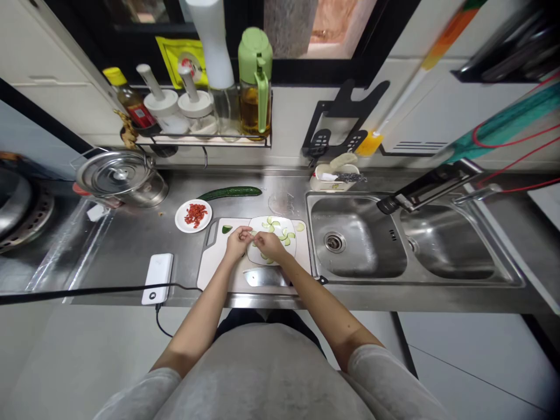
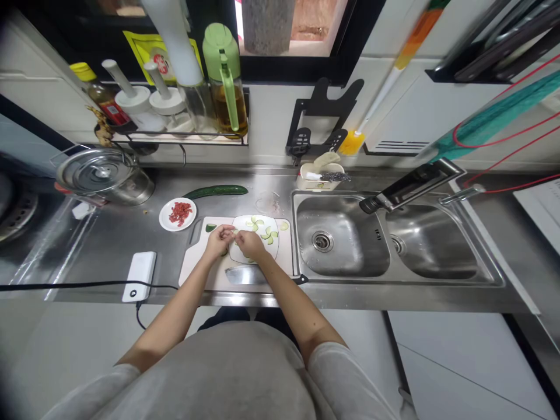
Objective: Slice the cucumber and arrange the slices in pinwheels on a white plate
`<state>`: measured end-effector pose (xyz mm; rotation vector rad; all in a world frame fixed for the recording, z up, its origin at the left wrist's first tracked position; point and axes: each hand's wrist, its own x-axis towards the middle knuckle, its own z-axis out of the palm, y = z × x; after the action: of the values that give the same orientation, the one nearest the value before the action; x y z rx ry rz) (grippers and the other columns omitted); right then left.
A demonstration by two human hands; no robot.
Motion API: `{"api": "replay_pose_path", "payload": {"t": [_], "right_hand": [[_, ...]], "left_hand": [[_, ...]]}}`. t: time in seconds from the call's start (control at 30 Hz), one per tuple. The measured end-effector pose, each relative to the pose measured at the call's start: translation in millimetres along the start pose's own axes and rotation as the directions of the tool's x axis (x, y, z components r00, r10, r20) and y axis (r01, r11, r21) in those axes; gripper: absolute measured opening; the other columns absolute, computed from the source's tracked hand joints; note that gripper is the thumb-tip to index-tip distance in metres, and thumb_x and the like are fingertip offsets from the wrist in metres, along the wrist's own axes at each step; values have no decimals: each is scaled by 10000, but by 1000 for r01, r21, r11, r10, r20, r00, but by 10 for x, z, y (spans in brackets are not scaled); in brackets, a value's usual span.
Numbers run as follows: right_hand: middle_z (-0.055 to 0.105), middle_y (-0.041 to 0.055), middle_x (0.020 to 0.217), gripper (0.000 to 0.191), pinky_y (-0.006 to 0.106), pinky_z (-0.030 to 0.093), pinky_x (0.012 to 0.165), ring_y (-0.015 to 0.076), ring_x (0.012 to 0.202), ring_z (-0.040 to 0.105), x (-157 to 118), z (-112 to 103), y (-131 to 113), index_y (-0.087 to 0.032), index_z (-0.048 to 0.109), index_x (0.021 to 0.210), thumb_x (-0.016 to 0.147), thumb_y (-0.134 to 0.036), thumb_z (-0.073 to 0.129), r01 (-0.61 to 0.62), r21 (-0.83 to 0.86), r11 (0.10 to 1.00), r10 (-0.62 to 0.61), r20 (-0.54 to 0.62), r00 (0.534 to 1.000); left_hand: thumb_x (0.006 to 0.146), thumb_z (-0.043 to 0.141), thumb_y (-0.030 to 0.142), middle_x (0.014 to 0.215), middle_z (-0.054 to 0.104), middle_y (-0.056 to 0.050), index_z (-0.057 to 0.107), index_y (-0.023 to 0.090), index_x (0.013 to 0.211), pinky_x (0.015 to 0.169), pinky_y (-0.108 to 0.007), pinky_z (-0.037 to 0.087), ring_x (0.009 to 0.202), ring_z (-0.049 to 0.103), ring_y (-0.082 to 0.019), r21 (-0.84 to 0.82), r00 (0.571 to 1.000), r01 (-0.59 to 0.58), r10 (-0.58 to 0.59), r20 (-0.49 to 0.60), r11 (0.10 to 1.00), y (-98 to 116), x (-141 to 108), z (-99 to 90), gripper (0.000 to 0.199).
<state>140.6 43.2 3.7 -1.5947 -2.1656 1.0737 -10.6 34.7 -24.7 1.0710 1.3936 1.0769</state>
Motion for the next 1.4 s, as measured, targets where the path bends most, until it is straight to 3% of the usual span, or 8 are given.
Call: {"api": "replay_pose_path", "payload": {"t": [0.2,0.43,0.63,1.4], "right_hand": [[702,59,870,250,224,332,603,151,755,589,138,3,3,-160,676,940,930,-266,450,-41,-181,983,49,43,998],[698,67,909,294,233,326,617,159,801,589,199,21,23,-156,666,981,959,-292,406,-39,-260,965,57,62,996],[692,71,946,298,240,337,641,167,847,591,182,54,11,-165,645,987,971,-309,385,-48,-291,956,62,37,997],[673,67,1008,284,242,329,645,173,893,584,117,152,29,-187,613,985,976,-316,361,-84,-338,938,83,-18,996]], "left_hand": [[735,653,230,748,660,-4,667,201,980,670,-245,450,658,571,-123,328,997,-67,78,-19,942,-141,130,-28,247],[790,631,243,856,678,-42,691,227,990,786,-312,461,827,579,-192,572,983,-166,182,30,803,-111,124,-42,209],[788,641,229,1004,577,-72,715,223,940,880,-355,451,964,548,-220,614,953,-269,299,57,742,-113,123,-50,169],[812,623,273,1037,527,-82,723,229,890,924,-392,436,1014,504,-240,686,948,-263,313,54,679,-124,75,-36,135]]}}
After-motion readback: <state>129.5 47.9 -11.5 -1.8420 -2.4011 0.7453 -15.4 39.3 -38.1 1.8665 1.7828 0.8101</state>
